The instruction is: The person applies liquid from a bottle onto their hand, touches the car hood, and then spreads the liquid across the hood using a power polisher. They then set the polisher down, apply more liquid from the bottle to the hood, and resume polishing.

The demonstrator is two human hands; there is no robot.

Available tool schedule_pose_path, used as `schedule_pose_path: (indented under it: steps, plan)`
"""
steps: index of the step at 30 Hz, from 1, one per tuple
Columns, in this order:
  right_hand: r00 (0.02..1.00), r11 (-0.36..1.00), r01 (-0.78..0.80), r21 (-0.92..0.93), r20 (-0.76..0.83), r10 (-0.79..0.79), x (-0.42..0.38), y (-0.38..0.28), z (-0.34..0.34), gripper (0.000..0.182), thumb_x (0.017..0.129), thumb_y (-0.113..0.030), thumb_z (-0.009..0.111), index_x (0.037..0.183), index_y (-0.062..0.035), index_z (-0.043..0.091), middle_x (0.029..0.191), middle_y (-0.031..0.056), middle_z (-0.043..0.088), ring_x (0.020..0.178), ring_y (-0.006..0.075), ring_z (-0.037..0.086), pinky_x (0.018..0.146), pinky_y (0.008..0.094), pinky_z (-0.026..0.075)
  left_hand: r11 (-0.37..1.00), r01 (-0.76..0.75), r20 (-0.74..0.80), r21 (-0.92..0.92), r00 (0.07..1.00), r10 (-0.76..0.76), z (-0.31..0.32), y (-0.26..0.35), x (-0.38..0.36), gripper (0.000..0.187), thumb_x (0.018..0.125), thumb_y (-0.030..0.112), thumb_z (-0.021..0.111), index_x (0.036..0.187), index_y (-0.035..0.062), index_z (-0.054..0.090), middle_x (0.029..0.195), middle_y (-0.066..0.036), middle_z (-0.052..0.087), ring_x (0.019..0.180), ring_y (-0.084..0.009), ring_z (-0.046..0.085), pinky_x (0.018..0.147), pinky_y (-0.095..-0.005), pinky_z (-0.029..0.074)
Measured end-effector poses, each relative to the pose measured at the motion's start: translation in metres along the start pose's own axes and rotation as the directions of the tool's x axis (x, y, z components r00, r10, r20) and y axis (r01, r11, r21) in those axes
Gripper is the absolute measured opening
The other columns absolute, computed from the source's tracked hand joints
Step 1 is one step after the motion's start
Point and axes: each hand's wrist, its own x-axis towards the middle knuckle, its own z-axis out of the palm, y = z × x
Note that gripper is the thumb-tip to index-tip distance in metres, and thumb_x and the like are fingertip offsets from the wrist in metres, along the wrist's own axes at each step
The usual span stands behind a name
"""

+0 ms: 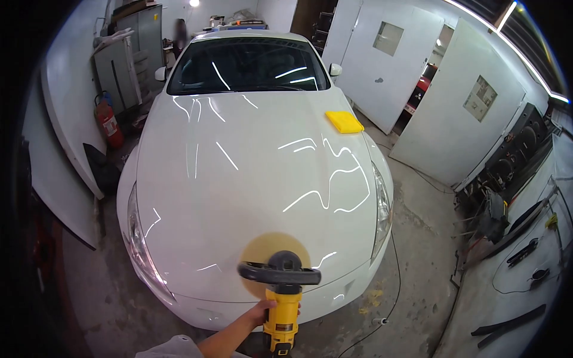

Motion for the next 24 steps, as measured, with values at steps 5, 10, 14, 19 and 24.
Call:
schedule_pose_path:
  steps: [5,10,14,19,24]
  plan:
    - [0.949,0.997,0.074,0.015,0.306,-0.075,-0.001,-0.068,-0.03,0.048,0.075,-0.001,0.073,0.116,-0.005,0.05,0.086,0.002,0.056,0.075,0.0131,0.053,0.069,0.0292,0.046,0.992,-0.118,0.064,0.049,0.991,0.115,0.047,0.004,-0.016,0.084,0.069,0.05,0.072,0.132,0.0019,0.045,0.117,-0.015,0.058,0.108,-0.0289,0.058,0.093,-0.0418,0.048]
    - [0.951,0.982,0.184,-0.034,0.257,-0.17,-0.04,-0.087,-0.058,0.049,0.073,-0.003,0.074,0.114,-0.0057,0.049,0.082,0.0016,0.055,0.075,0.013,0.054,0.069,0.0292,0.046,0.978,-0.207,0.181,0.038,0.964,0.196,0.106,-0.024,-0.032,0.094,0.066,0.053,0.073,0.137,0.003,0.038,0.115,-0.015,0.056,0.102,-0.0296,0.059,0.089,-0.0411,0.049]
    - [0.895,0.882,0.423,-0.209,0.249,-0.37,-0.066,-0.089,-0.088,0.07,0.071,-0.012,0.077,0.133,-0.0052,0.044,0.106,0.0085,0.057,0.088,0.0145,0.054,0.078,0.0327,0.045,0.946,-0.32,0.32,0.047,0.902,0.289,0.142,-0.054,-0.042,0.099,0.063,0.055,0.075,0.139,0.0033,0.036,0.113,-0.016,0.056,0.1,-0.0307,0.06,0.089,-0.0411,0.049]
    - [0.922,0.914,0.233,0.331,0.223,-0.316,-0.084,-0.083,-0.153,0.063,0.082,-0.016,0.071,0.136,-0.0025,0.042,0.116,0.0104,0.056,0.101,0.0172,0.054,0.085,0.0342,0.045,0.882,-0.465,0.321,0.074,0.849,0.42,0.19,-0.075,-0.051,0.104,0.062,0.057,0.076,0.14,0.0018,0.035,0.109,-0.017,0.055,0.099,-0.0317,0.061,0.087,-0.0421,0.05]
    - [0.972,0.836,0.227,-0.5,0.162,-0.167,-0.119,-0.055,-0.261,0.027,0.09,-0.019,0.064,0.106,0.0014,0.062,0.077,0.0069,0.06,0.072,0.015,0.058,0.066,0.0286,0.048,0.741,-0.666,0.409,0.087,0.702,0.583,0.229,-0.064,-0.049,0.113,0.061,0.063,0.079,0.141,0.0006,0.03,0.11,-0.017,0.055,0.097,-0.032,0.061,0.085,-0.0452,0.051]
